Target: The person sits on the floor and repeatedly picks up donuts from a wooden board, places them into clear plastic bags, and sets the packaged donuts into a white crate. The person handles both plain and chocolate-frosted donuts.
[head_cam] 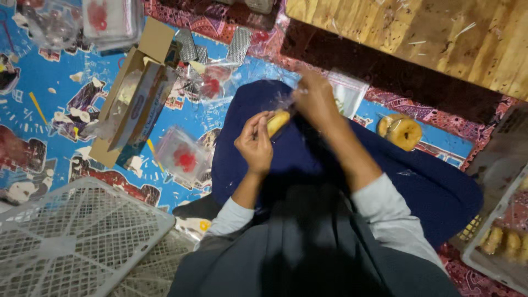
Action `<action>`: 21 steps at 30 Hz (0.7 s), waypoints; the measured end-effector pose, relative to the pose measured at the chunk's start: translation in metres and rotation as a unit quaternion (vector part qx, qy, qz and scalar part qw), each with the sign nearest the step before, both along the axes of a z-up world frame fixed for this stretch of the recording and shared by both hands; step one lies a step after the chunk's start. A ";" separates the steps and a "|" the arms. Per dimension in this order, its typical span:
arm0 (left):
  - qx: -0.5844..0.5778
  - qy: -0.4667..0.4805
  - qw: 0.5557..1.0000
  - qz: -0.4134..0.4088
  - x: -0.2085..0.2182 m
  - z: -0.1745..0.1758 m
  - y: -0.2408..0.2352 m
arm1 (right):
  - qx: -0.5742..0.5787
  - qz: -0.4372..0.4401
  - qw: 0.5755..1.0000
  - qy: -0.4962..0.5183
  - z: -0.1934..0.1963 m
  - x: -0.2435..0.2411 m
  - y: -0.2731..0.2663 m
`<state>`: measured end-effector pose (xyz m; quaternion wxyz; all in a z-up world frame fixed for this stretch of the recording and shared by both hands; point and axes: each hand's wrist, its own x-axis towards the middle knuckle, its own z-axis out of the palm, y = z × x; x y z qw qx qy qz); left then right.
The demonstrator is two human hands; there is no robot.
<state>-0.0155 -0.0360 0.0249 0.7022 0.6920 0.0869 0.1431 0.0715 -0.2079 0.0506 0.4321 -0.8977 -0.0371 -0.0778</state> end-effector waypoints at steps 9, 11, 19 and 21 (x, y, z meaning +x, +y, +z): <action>0.249 -0.130 0.956 -0.078 -0.008 0.021 -0.011 | 0.511 0.117 0.811 0.259 -0.085 -0.091 0.002; 0.390 -0.168 0.905 0.028 -0.005 0.015 -0.002 | 0.568 0.107 0.763 0.289 -0.095 -0.086 0.012; -0.177 0.220 0.953 -0.115 0.029 -0.039 0.047 | 0.440 0.135 0.831 0.311 -0.070 -0.063 0.020; -0.154 0.166 0.967 -0.117 0.033 -0.038 0.044 | 0.405 0.095 0.891 0.181 -0.060 -0.055 0.021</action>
